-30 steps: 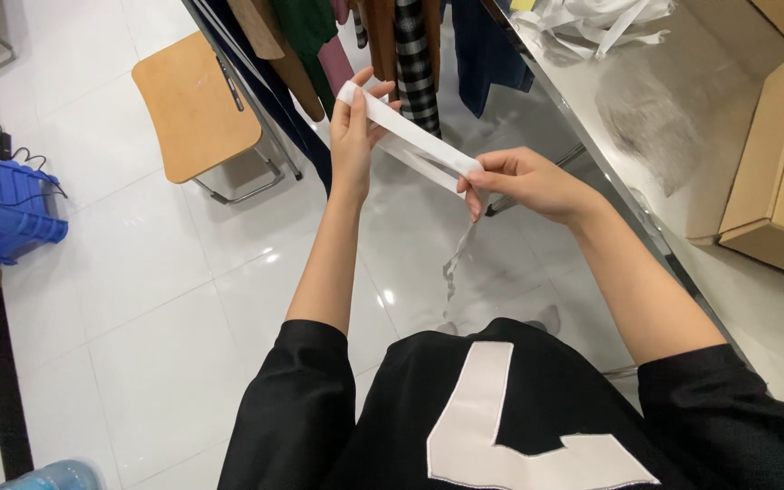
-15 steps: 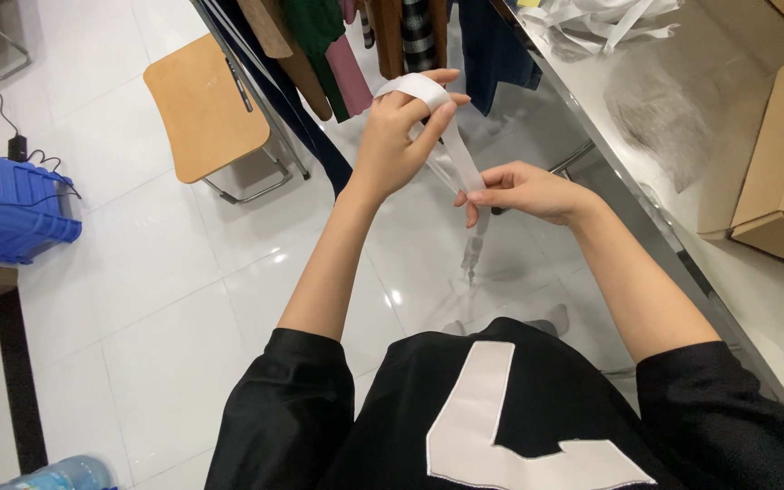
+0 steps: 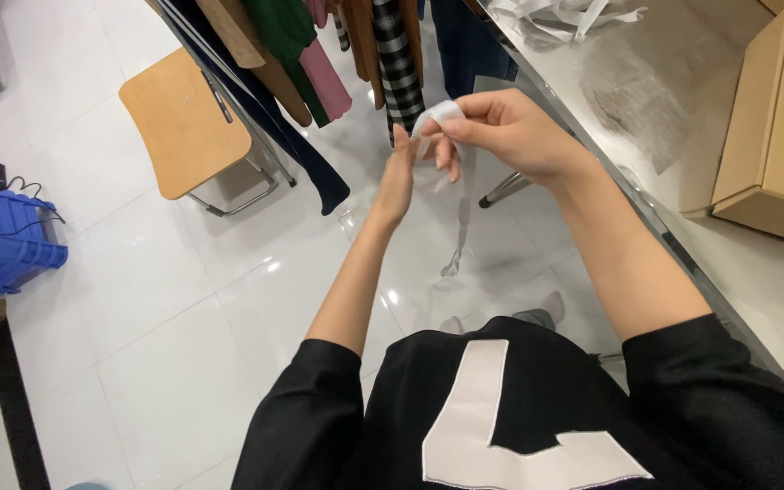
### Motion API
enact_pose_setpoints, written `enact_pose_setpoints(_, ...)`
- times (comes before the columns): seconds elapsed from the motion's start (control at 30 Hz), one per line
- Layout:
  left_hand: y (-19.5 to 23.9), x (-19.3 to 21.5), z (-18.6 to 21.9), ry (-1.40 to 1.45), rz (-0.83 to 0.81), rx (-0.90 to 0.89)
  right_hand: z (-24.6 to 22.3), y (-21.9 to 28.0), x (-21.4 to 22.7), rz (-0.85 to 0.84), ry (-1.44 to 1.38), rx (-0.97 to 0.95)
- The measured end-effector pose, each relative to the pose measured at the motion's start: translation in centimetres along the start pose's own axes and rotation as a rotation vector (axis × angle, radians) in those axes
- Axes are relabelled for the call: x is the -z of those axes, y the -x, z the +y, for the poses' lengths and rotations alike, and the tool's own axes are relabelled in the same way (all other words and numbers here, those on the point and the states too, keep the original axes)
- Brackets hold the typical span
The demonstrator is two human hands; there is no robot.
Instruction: The person hangs a pair of dark blue pants on a hanger and places it on a clothing rack. They then fold a clear plastic bag and place it into a cardboard box. Finally, they tie a white ribbon around the box and open another box to reveal packaged items.
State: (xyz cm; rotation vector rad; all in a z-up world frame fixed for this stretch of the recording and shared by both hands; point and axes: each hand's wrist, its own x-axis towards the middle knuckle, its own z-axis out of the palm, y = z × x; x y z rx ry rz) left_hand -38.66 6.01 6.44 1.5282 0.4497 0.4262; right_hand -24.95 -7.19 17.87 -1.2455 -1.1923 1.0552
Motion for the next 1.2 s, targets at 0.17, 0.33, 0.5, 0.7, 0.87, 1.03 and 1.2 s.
enact_pose_setpoints(0.17, 1.1, -3.5, -0.4, 0.266, -0.091, -0.022, -1.6, -1.7, -0.3, 0.051, 0.032, -0.075)
enact_pose_setpoints(0.33, 2.3, -4.2, 1.0, 0.232, -0.185, 0.074, -0.1, -2.5, 1.2, 0.2, -0.043, -0.099)
enact_pose_setpoints(0.5, 2.1, -4.7, 2.0, 0.144, -0.309, 0.004, 4.0, -2.7, 3.8, 0.45, -0.209, -0.187)
enact_pose_setpoints(0.7, 2.0, -6.8, 6.4, 0.027, -0.327, -0.211, 14.1, -0.4, 3.9, 0.281, -0.546, -0.463)
enact_pose_setpoints(0.87, -0.3, -5.2, 5.6, 0.167, -0.165, -0.14, 14.3, 2.2, 0.7, 0.316, -0.224, -0.389)
enact_pose_setpoints(1.03, -0.3, -3.6, 6.3, 0.143, -0.019, -0.064, 9.6, 4.4, -2.2, 0.145, 0.005, -0.467)
enact_pose_setpoints(1.2, -1.1, -1.3, 3.8, 0.406, 0.177, 0.01, 12.1, 5.4, -1.6, 0.012, -0.111, -0.28)
